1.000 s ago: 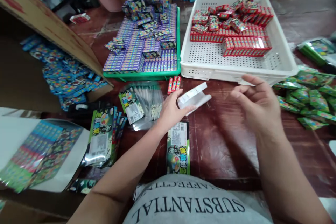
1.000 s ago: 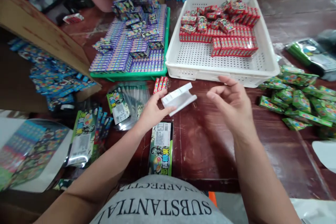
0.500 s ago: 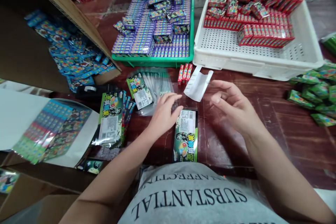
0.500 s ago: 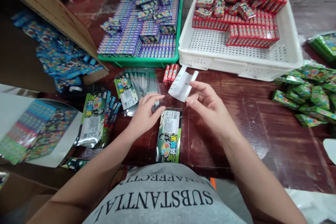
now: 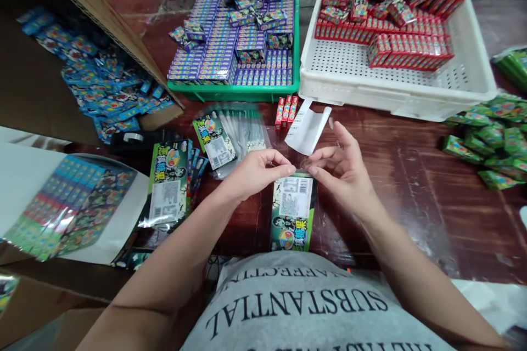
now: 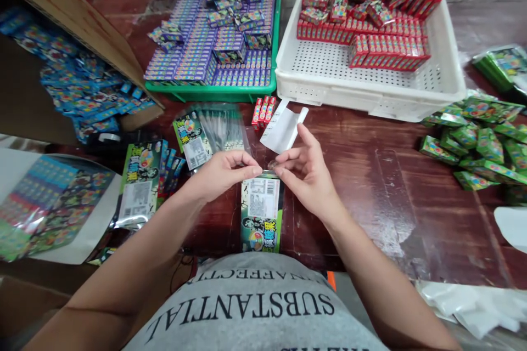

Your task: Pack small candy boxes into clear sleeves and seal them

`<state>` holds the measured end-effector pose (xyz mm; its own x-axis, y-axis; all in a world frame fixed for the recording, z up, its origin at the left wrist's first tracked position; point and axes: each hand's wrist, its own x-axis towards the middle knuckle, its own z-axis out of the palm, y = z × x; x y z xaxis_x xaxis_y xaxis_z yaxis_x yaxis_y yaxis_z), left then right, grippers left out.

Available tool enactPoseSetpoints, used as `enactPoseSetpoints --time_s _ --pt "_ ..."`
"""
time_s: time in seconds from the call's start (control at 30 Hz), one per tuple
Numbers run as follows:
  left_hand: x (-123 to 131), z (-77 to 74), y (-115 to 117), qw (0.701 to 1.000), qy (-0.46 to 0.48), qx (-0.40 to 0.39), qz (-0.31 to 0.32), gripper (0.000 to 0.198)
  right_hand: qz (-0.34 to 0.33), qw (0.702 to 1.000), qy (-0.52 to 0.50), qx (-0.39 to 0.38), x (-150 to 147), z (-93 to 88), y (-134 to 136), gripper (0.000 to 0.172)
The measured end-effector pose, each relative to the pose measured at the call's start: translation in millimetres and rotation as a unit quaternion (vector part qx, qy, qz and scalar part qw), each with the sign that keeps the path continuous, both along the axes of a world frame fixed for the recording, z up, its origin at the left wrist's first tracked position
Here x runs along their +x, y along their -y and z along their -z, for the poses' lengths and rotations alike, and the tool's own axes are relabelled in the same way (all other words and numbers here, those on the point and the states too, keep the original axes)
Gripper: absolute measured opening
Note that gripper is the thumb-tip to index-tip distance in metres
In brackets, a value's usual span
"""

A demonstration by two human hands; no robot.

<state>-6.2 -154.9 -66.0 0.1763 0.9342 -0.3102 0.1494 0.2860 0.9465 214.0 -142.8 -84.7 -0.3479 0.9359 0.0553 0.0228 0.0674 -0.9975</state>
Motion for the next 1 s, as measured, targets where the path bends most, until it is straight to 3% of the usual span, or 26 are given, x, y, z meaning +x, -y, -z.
enactPoseSetpoints --time_s 0.1,0.3,0.53,0.73,0.87,1.0 --pt "-5.6 4.3 2.0 1.0 0.014 0.011 0.003 0.019 0.011 1.0 -0.002 0.003 -3.9 1.6 2.5 0.1" --pt "-18.9 6.6 12.1 0.988 -0.014 0.138 0.072 0.007 0.039 0.999 -0.008 0.018 -4.6 -0.2 7.8 0.101" --pt "-15.6 2.2 14.6 0.956 -0.085 0.238 0.151 0.026 0.074 0.994 -0.044 0.062 5.7 -12.9 -11.6 0.09" --pt "-14.1 8.9 13.0 0.959 -0.042 0.24 0.142 0.022 0.004 0.999 -0.014 0.045 9.4 -9.1 9.1 0.101" --pt "-14.3 11.5 14.0 0.963 -0.032 0.232 0.137 0.024 0.014 1.0 -0.028 0.002 7.3 -0.1 8.7 0.106" --pt "-14.1 13.4 16.1 0.965 -0.035 0.226 0.13 0.024 0.025 0.999 -0.023 -0.018 3.6 -4.4 8.4 0.108"
